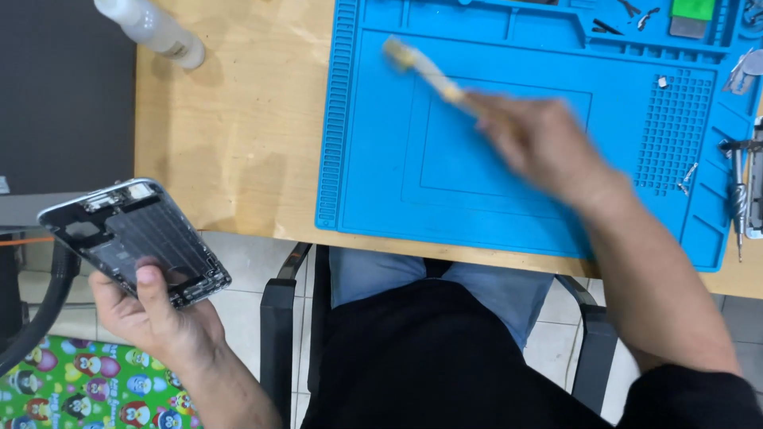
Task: Disassembling a smartphone and cleaning the repair mat using a screwdriver and a brush.
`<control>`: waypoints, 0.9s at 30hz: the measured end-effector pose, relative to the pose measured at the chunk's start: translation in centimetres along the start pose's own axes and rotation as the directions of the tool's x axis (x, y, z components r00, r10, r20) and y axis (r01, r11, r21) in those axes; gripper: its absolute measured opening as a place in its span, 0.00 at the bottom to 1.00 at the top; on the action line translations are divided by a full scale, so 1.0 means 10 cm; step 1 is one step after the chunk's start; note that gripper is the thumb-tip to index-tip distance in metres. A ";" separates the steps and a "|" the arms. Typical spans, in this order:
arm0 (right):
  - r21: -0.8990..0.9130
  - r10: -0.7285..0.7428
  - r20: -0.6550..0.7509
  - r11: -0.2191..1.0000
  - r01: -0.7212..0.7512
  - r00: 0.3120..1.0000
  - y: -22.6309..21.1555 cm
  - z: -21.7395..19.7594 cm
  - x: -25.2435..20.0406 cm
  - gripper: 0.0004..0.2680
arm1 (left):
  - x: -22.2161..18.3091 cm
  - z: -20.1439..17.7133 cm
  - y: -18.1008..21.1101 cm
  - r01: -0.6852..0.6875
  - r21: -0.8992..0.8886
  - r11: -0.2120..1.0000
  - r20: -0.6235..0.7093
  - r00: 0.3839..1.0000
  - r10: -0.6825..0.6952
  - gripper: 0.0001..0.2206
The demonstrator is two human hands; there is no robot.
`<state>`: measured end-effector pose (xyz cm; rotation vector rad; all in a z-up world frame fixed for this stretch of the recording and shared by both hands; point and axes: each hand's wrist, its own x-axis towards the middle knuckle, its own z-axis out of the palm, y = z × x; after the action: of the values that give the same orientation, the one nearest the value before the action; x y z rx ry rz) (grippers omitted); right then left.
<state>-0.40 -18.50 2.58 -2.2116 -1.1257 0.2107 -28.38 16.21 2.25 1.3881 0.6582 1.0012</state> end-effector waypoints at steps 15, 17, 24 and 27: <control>-0.064 0.114 0.027 0.992 -0.112 0.993 -0.34 -0.25 -0.86 0.15 | -0.05 -0.02 0.04 -0.037 -0.018 0.999 0.032 0.999 0.038 0.22; -0.211 0.120 -0.089 0.968 -0.137 0.989 -0.34 -0.02 -0.96 0.13 | -0.07 -0.02 0.04 -0.007 0.011 1.000 0.025 1.000 0.006 0.19; -0.163 0.273 -0.266 0.932 -0.323 0.924 -0.40 -0.01 -1.44 0.10 | -0.05 0.29 -0.02 0.011 0.010 1.000 0.068 0.998 -0.011 0.18; -0.292 0.149 -0.297 0.926 -0.239 0.943 -0.32 0.25 -1.14 0.13 | -0.06 0.36 -0.05 0.049 -0.040 0.998 0.105 0.994 -0.044 0.17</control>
<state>-10.66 -24.74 0.94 -2.5515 -0.8334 -0.2075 -25.46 14.03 2.04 1.3718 0.5858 0.8952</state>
